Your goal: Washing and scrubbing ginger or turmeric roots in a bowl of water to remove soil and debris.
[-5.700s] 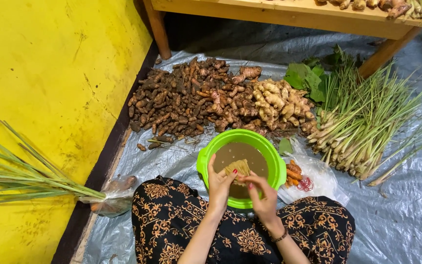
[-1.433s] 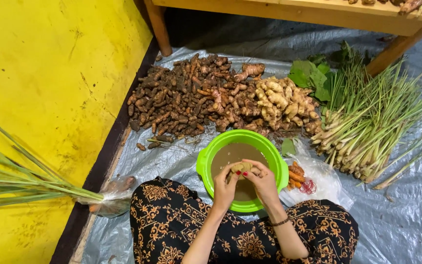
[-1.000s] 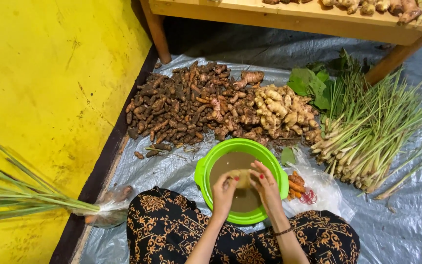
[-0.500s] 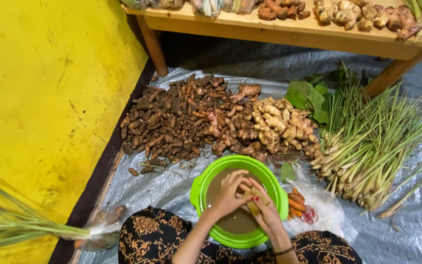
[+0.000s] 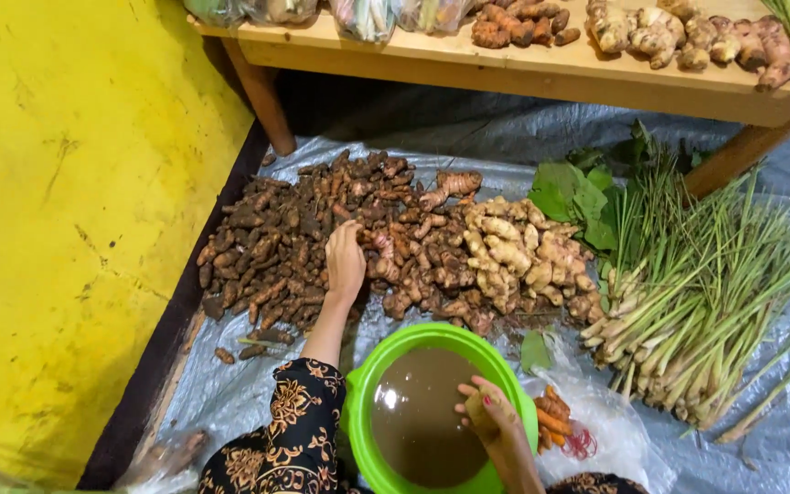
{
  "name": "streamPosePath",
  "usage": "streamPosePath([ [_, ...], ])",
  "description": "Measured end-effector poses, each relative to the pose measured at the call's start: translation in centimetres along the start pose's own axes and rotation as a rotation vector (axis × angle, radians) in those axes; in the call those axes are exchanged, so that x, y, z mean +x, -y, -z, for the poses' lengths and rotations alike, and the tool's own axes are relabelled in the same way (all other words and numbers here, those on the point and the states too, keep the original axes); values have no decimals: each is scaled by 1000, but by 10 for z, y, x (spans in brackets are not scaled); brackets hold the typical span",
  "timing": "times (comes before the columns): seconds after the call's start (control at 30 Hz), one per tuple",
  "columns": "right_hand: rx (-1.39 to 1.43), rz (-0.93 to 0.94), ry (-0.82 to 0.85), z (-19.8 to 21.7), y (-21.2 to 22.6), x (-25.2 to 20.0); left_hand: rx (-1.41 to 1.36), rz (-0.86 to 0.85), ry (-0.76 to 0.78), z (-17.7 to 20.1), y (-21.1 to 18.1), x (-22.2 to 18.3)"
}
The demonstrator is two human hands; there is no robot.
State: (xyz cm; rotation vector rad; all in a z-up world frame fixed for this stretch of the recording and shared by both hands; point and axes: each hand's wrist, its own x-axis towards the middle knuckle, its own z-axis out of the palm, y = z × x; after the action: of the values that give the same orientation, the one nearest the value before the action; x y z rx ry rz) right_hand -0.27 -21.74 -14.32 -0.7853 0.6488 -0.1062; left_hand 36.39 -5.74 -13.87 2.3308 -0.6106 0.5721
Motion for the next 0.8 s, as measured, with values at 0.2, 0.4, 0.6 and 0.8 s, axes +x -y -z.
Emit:
streamPosePath([
  [0.2,41,-54,-77,-5,6,1,271,-210,322,-33,-42,43],
  [0.4,41,-32,-72,7,-8,8,847,-228,855,-135,-31,11],
  [0.6,7,-19,-86,-3,-1,0,831,-178,771,-146,-20,10],
  [0.8,9,-17,-59,11,-15,7,758,-231,679,-129,-21,9],
])
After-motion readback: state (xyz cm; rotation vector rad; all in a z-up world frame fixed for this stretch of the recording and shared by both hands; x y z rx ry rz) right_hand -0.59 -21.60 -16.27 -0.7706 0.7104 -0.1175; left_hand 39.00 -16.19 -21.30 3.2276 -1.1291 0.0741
